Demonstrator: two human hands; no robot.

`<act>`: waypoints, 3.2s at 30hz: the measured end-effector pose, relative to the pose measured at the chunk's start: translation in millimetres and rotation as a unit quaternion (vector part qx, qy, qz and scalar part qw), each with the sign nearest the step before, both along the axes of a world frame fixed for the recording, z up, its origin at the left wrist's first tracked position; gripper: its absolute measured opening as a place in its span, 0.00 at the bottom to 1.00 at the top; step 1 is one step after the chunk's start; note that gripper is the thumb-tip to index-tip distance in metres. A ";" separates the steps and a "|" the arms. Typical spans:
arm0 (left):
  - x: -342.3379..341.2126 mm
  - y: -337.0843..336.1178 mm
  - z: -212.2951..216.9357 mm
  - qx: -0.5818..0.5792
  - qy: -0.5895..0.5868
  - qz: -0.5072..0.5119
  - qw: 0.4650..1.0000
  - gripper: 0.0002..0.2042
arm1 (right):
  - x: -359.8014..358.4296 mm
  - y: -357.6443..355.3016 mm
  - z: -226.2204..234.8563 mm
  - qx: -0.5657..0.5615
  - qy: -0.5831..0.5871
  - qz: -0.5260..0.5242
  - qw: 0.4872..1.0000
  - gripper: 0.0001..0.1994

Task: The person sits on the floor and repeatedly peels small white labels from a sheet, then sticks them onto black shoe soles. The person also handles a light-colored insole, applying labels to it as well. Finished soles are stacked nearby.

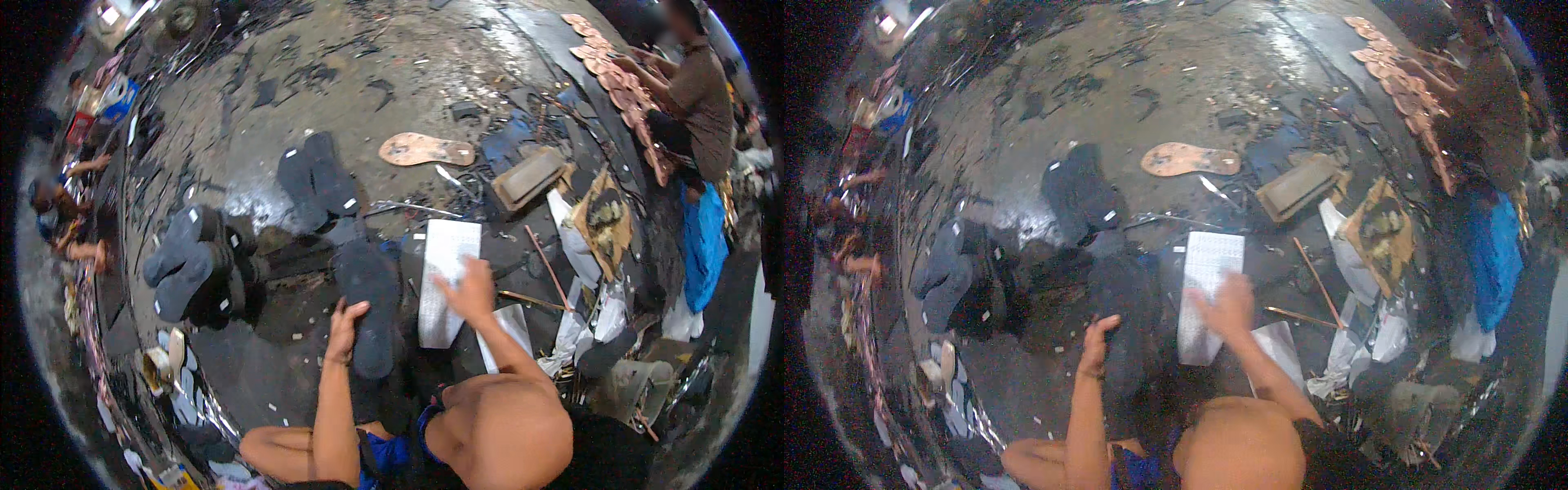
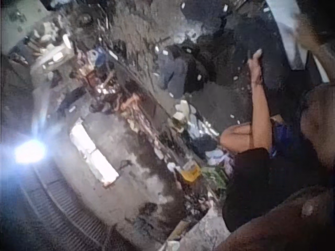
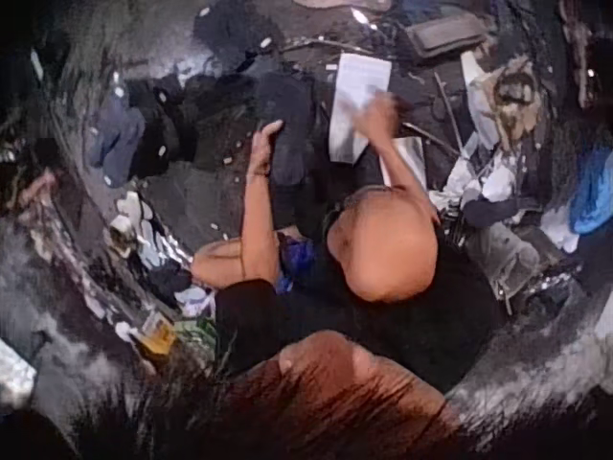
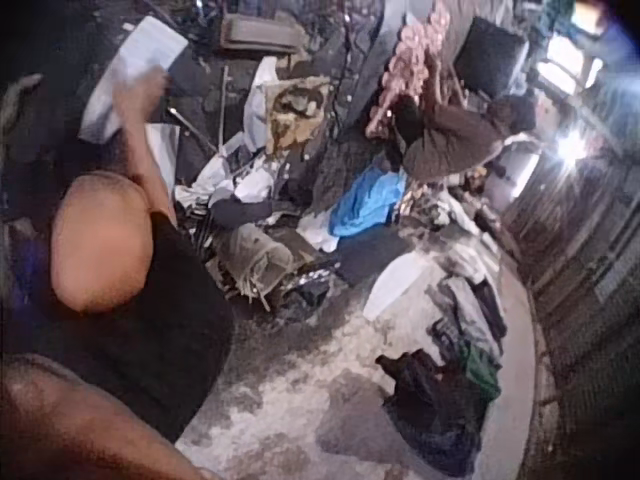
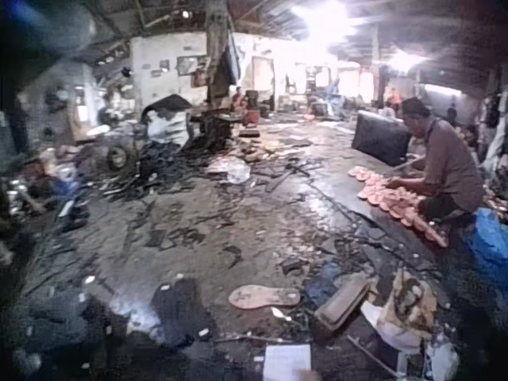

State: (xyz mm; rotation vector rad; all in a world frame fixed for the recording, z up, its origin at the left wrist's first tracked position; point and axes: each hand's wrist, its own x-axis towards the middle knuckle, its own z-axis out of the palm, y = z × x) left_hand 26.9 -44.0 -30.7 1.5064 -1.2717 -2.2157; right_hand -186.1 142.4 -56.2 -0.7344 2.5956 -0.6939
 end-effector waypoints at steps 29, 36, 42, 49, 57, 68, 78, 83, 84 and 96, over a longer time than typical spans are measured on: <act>-42.0 31.2 81.3 0.047 0.226 0.086 0.969 0.21 | -18.4 -50.6 77.8 -0.418 -0.470 -0.131 0.766 0.12; -12.7 41.0 52.2 0.076 0.178 0.169 0.966 0.16 | 19.8 -56.2 78.5 -0.290 -0.107 -0.020 0.951 0.17; -10.5 39.8 49.2 0.116 0.173 0.123 0.970 0.15 | 24.1 -50.0 99.1 -0.190 -0.108 0.201 0.955 0.08; -8.5 41.2 53.4 0.119 0.174 0.137 0.968 0.17 | 30.2 -51.5 90.2 -0.189 -0.043 0.249 0.949 0.06; -20.9 51.3 52.6 0.008 0.073 0.187 0.980 0.16 | 41.0 -53.4 95.8 -0.172 -0.007 0.311 0.935 0.06; -26.1 56.1 55.1 -0.037 0.067 0.174 0.982 0.16 | 40.9 -60.8 95.4 -0.230 -0.182 0.192 0.936 0.18; -38.1 53.0 62.7 -0.050 0.059 0.185 0.980 0.13 | 49.0 -51.9 97.2 -0.319 -0.122 0.221 0.913 0.25; -29.2 54.7 61.5 -0.088 0.063 0.117 0.987 0.10 | 46.6 -51.0 94.6 -0.295 -0.116 0.227 0.921 0.27; -29.7 54.4 62.2 -0.087 0.056 0.117 0.988 0.10 | 46.5 -50.7 96.2 -0.289 -0.135 0.219 0.922 0.28; -33.3 55.8 60.5 -0.083 0.068 0.092 0.990 0.09 | 44.0 -49.8 90.8 -0.360 -0.098 0.219 0.901 0.33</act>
